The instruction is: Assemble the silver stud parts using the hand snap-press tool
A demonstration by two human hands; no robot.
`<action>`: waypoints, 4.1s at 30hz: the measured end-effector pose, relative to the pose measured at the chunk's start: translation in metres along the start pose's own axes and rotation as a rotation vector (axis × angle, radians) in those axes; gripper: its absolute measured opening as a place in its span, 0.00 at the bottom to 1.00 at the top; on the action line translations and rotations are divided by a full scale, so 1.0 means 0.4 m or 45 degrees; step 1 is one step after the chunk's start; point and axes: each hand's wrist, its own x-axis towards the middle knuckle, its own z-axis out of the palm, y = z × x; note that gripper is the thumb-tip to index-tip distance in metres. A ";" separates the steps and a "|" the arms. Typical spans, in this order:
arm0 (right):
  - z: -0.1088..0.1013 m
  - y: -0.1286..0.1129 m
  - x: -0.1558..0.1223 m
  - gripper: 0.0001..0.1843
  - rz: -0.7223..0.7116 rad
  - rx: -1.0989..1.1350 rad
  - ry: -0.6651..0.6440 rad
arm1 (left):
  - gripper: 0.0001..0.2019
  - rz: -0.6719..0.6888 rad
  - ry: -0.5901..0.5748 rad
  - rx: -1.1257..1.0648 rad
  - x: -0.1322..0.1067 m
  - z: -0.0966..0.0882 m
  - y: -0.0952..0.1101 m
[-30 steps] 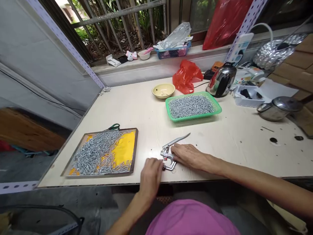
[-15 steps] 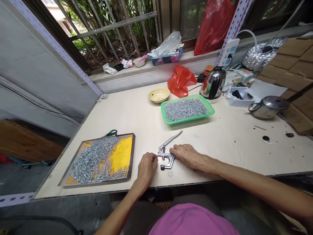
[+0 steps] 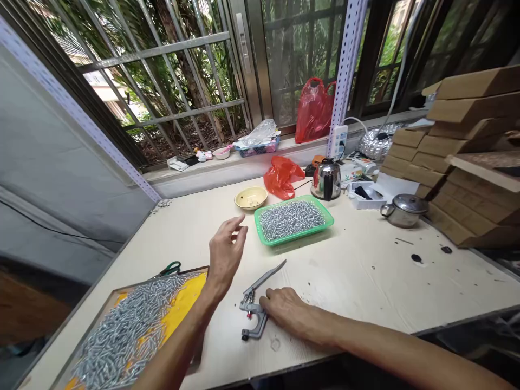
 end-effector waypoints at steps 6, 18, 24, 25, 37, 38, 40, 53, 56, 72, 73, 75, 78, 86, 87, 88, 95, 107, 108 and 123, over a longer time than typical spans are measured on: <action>0.010 0.009 -0.023 0.17 0.050 0.209 -0.040 | 0.13 -0.296 0.075 0.509 -0.069 -0.163 -0.266; -0.004 -0.040 0.023 0.14 0.152 0.006 -0.225 | 0.13 -0.285 -0.537 0.998 -0.211 -0.194 -0.464; -0.003 -0.037 0.026 0.13 0.128 -0.029 -0.264 | 0.09 -0.301 -0.626 0.991 -0.181 -0.185 -0.483; 0.001 -0.032 0.023 0.12 0.102 -0.014 -0.259 | 0.08 -0.297 -0.647 0.981 -0.179 -0.186 -0.486; 0.008 -0.029 0.006 0.11 0.072 0.016 -0.199 | 0.07 -0.200 -0.782 0.848 -0.149 -0.180 -0.491; 0.002 -0.033 0.005 0.11 0.078 0.010 -0.206 | 0.07 -0.201 -0.779 0.833 -0.148 -0.178 -0.489; -0.003 -0.034 0.001 0.12 0.087 0.003 -0.209 | 0.08 -0.215 -0.767 0.803 -0.147 -0.175 -0.485; -0.009 -0.023 -0.022 0.13 0.030 -0.025 -0.147 | 0.18 -1.048 -0.601 -0.220 -0.304 -0.127 -0.190; -0.038 -0.038 -0.038 0.14 0.027 0.009 -0.151 | 0.22 -1.281 -0.619 -0.375 -0.379 -0.083 -0.140; -0.049 -0.050 -0.039 0.17 0.050 -0.067 -0.187 | 0.22 -1.355 -0.924 -0.225 -0.386 -0.042 -0.180; -0.049 -0.050 -0.039 0.17 0.055 -0.060 -0.195 | 0.21 -1.350 -0.961 -0.216 -0.381 -0.042 -0.181; -0.047 -0.049 -0.037 0.17 0.058 -0.052 -0.197 | 0.21 -1.333 -1.034 -0.197 -0.369 -0.041 -0.182; -0.041 -0.046 -0.033 0.17 0.055 -0.065 -0.185 | 0.21 -1.283 -1.145 -0.140 -0.344 -0.039 -0.178; -0.074 -0.060 -0.044 0.16 0.075 0.012 -0.240 | 0.23 -1.268 -1.343 -0.112 -0.312 -0.039 -0.175; -0.075 -0.057 -0.044 0.14 0.062 0.029 -0.228 | 0.24 -1.289 -1.341 -0.098 -0.316 -0.039 -0.177; -0.073 -0.050 -0.042 0.11 0.043 0.036 -0.202 | 0.24 -1.306 -1.332 -0.091 -0.322 -0.039 -0.178; -0.021 0.050 0.023 0.52 0.006 -0.242 -0.040 | 0.25 -1.328 -1.320 -0.090 -0.347 -0.045 -0.166; -0.028 0.030 0.024 0.37 0.011 -0.254 -0.056 | 0.25 -1.311 -1.309 -0.064 -0.380 -0.058 -0.174; -0.026 0.030 0.020 0.36 0.007 -0.226 -0.047 | 0.24 -1.249 -1.272 0.035 -0.385 -0.062 -0.170; -0.044 0.032 -0.015 0.42 0.152 -0.237 -0.054 | 0.34 0.154 -1.078 0.637 -0.360 0.045 -0.131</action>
